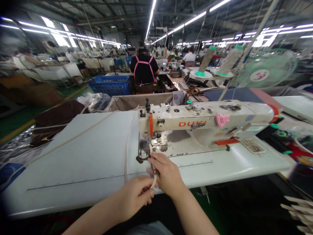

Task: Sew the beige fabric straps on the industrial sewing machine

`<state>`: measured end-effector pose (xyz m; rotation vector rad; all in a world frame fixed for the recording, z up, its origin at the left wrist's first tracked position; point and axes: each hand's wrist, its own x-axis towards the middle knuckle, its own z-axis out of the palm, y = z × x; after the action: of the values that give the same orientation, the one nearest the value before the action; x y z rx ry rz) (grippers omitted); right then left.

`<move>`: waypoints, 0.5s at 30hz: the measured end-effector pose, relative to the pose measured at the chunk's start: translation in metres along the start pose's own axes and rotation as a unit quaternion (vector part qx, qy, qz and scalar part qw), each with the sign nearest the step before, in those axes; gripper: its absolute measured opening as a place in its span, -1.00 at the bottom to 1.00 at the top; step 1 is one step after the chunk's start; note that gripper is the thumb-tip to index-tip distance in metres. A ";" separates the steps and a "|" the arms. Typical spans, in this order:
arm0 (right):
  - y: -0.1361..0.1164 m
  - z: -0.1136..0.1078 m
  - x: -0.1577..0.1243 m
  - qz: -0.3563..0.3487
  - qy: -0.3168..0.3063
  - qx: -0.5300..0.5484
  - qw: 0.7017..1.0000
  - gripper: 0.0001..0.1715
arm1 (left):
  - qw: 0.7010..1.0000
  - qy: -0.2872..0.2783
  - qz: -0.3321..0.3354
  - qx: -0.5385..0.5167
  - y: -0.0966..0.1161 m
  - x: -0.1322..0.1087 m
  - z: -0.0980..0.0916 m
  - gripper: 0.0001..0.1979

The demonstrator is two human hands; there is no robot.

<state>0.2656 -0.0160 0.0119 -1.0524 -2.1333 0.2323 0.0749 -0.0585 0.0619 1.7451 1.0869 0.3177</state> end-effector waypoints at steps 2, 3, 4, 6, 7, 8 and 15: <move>-0.002 0.002 -0.002 -0.002 -0.006 -0.024 1.000 -0.67 | 0.999 -0.040 0.017 -0.002 0.006 -0.012 -0.003 -0.82; -0.003 0.003 -0.003 0.000 -0.009 -0.038 0.999 -0.67 | 0.998 -0.058 0.028 0.005 0.009 -0.018 -0.006 -0.82; -0.004 0.003 -0.003 0.000 -0.013 -0.052 0.999 -0.65 | 0.996 -0.077 0.044 0.014 0.012 -0.024 -0.009 -0.84; -0.004 0.003 -0.004 -0.007 -0.021 -0.074 0.997 -0.62 | 0.991 -0.110 0.075 0.023 0.015 -0.033 -0.016 -0.92; -0.003 0.003 -0.004 -0.015 -0.023 -0.084 0.996 -0.62 | 0.989 -0.122 0.084 0.021 0.015 -0.038 -0.021 -0.96; -0.002 0.003 -0.004 -0.024 -0.023 -0.093 0.995 -0.62 | 0.987 -0.130 0.090 0.014 0.014 -0.042 -0.025 -0.90; 0.029 0.009 -0.010 -0.122 0.012 -0.113 0.986 -0.44 | 0.994 0.041 0.094 -0.022 -0.029 -0.090 -0.088 -0.71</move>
<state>0.2811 -0.0032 -0.0132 -0.9010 -2.2807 -0.1416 -0.0472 -0.0732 0.1012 1.8130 0.9662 0.5298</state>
